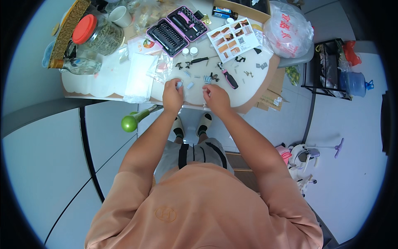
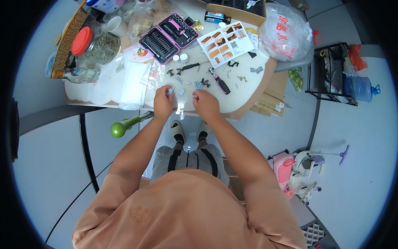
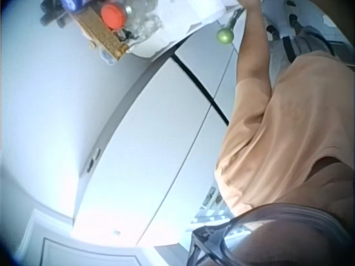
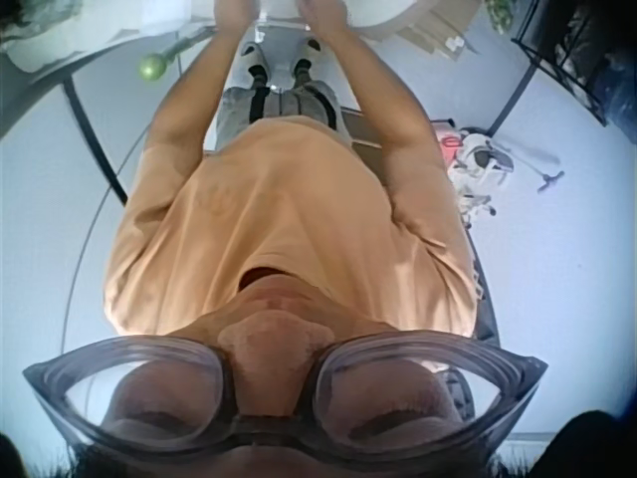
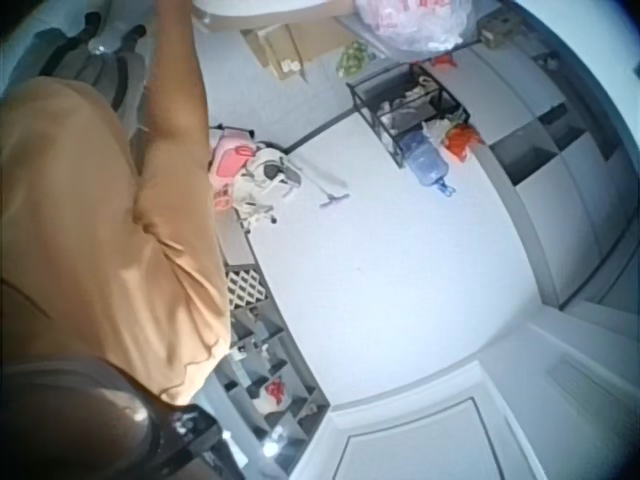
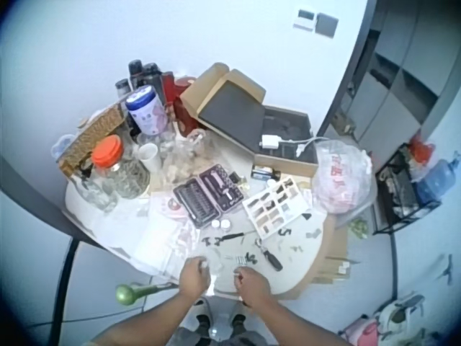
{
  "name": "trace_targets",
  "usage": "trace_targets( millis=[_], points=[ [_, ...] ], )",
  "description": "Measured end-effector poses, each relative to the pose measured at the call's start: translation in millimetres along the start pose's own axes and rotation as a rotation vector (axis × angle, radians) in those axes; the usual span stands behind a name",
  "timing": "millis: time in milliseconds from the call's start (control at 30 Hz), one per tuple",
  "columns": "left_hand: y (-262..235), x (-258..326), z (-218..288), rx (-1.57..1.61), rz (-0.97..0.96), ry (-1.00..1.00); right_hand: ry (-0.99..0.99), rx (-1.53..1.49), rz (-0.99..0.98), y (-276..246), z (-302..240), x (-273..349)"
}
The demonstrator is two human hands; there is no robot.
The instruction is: The person assembles a wooden cabinet by aligning panels, driving screws with a screwdriver, and attaching small plastic components to the frame.
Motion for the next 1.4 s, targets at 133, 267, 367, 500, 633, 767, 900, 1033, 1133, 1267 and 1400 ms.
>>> trace_targets(
  millis=[133, 267, 367, 500, 633, 767, 900, 1033, 1133, 1267, 1400],
  points=[
    [0.1, 4.6, 4.0, 0.031, -0.010, -0.054, -0.122, 0.269, 0.169, 14.7, -14.7, -39.8],
    [1.0, 4.3, 2.9, 0.024, 0.010, -0.038, -0.164, 0.487, 0.074, 24.8, -12.6, -59.2],
    [-1.0, 1.1, 2.9, 0.057, -0.013, -0.112, -0.134, 0.529, 0.019, 27.4, -16.7, -59.3],
    [-0.3, -0.2, 6.9, 0.134, -0.007, -0.139, 0.010, 0.396, 0.081, 24.2, -19.6, -50.4],
    [0.3, 1.5, 22.9, 0.125, 0.021, -0.021, -0.041, 0.235, 0.170, 17.9, -14.7, -52.8],
    [3.9, -3.2, 35.8, 0.099, -0.064, 0.057, -0.224, 0.423, 0.306, 3.9, -9.8, -88.6],
    [7.6, -1.5, 44.9, 0.091, -0.114, 0.075, -0.455, 0.694, 0.151, -4.0, -2.8, -120.5],
    [1.4, 9.2, 52.6, 0.142, -0.106, 0.070, -0.528, 0.677, 0.200, -23.8, -3.0, -111.1],
    [-5.5, 15.2, 60.1, 0.295, -0.125, -0.064, -0.468, 0.501, 0.330, -56.6, -6.5, -74.1],
    [-18.1, 15.7, 96.6, 0.644, -0.265, -0.222, -0.058, -0.446, 0.333, -84.7, -18.1, -8.1],
    [-41.2, 18.9, 153.6, 0.943, -0.410, -0.105, -0.046, -0.980, 0.289, -108.6, -45.2, 56.2]
  ],
)
Point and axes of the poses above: each hand's wrist, its own x-axis away from the middle knuckle, its own y-axis out of the palm, z = x × y, the point moved 1 cm from there along -x, towards the middle knuckle, and after that the axes turned 3 degrees about x, right-handed, at the moved point
